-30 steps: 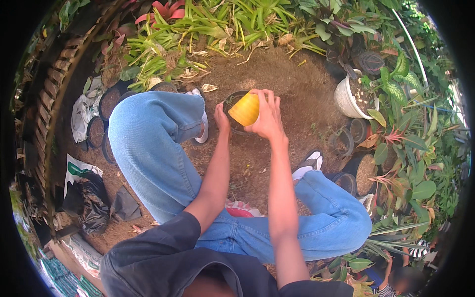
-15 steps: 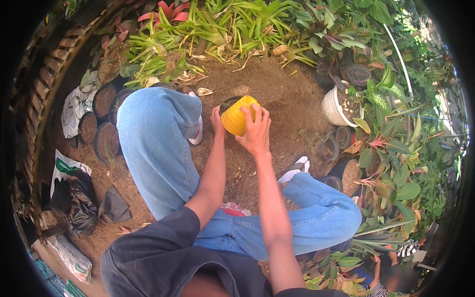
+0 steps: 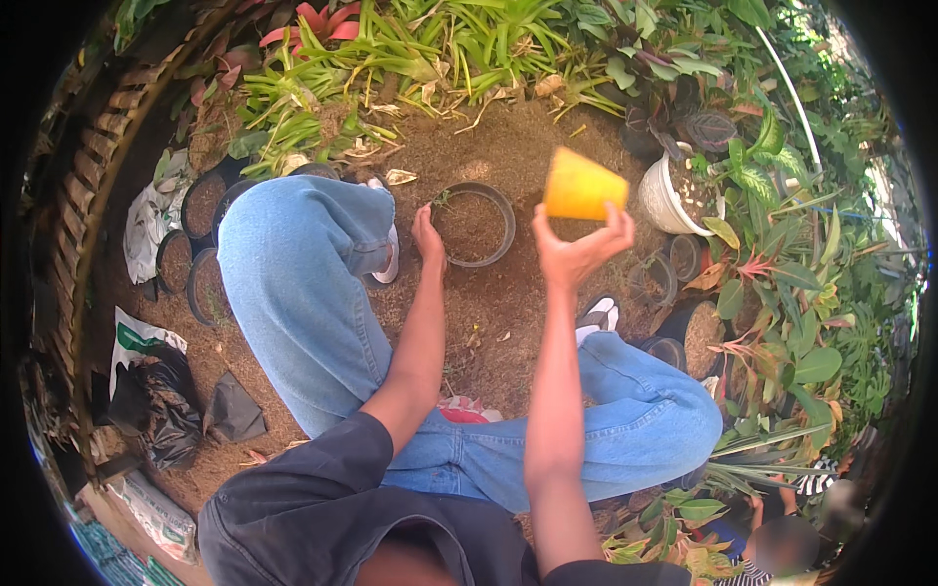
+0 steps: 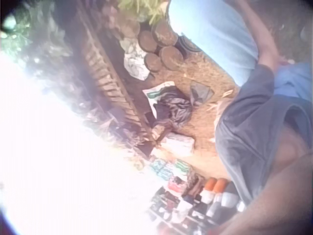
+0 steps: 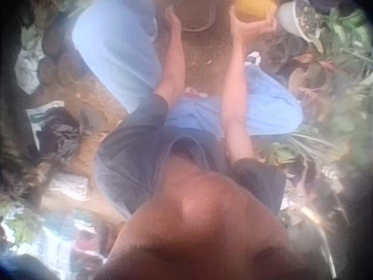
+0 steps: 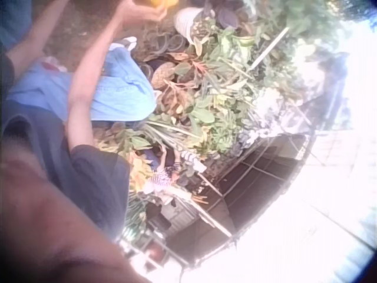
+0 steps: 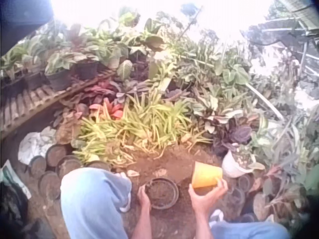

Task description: The person fills a black pot with soil using a yellow plastic cup and then places a small seedling into the soil by hand.

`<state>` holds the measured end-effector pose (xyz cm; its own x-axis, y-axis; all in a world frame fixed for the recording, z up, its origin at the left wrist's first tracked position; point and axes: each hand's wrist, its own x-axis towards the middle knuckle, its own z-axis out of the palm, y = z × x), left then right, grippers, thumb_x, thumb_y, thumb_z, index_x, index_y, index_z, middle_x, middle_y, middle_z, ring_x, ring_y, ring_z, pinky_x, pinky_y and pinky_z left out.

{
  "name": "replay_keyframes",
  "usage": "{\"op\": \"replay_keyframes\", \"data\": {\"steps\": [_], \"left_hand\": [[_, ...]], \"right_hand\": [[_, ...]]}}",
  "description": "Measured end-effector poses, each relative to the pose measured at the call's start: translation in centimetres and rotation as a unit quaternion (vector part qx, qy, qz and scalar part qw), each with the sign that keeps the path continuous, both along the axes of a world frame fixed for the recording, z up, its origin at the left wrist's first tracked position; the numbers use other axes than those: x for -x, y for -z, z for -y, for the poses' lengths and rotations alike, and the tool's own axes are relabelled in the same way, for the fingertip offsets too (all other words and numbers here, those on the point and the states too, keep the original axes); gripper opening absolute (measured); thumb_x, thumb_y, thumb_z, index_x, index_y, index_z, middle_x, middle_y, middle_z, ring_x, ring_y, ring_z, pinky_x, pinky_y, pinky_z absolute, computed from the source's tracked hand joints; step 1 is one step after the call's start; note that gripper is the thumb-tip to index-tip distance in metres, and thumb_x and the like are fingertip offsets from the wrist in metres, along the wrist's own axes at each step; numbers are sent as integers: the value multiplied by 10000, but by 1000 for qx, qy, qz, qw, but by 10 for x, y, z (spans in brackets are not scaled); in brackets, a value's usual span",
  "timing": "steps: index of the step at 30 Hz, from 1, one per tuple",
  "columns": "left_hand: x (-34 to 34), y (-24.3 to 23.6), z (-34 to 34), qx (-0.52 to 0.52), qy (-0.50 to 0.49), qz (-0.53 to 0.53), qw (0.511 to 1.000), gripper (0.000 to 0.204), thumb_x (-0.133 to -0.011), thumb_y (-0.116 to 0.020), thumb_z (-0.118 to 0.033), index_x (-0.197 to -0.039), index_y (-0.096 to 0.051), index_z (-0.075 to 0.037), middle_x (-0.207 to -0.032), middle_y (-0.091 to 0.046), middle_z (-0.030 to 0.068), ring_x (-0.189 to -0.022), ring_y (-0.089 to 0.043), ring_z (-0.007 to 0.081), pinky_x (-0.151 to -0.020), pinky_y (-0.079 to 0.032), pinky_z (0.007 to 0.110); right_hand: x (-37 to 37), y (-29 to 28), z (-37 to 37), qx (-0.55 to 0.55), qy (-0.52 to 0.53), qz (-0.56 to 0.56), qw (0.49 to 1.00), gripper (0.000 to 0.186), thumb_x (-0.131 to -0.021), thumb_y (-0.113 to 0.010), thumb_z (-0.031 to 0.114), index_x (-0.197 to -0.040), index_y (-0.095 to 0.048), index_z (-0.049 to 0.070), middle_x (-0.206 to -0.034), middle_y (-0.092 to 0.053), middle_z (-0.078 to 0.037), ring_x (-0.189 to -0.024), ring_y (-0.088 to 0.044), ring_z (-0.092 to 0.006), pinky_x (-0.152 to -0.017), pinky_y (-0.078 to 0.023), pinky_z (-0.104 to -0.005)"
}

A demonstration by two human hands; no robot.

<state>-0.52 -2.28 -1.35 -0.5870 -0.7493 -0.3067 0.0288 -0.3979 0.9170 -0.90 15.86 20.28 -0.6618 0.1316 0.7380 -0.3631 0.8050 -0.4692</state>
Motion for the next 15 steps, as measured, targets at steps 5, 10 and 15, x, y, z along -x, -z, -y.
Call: {"op": "replay_keyframes", "data": {"steps": [5,10,15], "left_hand": [[0,4,0,7,28,-14,999,373,-1039,-462,-261,-1198,-670,5,-1168,-671,87,-1150,-580,193,-1046,-390,338],[3,9,-2,-7,22,-20,1000,376,-1038,-455,-263,-1198,-669,1,-1185,-657,78,-1155,-557,189,-1052,-365,334],[1,9,3,20,34,3,999,396,-1031,-457,-272,-1218,-661,10,-1203,-652,92,-1179,-550,205,-1069,-354,348]], "right_hand": [[37,54,-73,123,236,87,960,939,-654,-928,332,-1392,-398,92,-1275,-354,-242,-1222,-370,-412,-1037,-351,-542],[-6,143,-120,90,264,268,922,972,-630,-926,371,-1426,-404,174,-1253,-372,-261,-1203,-383,-409,-1052,-342,-524],[-55,186,-101,105,261,369,886,994,-637,-907,383,-1463,-392,182,-1259,-361,-259,-1193,-393,-420,-1061,-340,-523]]}}
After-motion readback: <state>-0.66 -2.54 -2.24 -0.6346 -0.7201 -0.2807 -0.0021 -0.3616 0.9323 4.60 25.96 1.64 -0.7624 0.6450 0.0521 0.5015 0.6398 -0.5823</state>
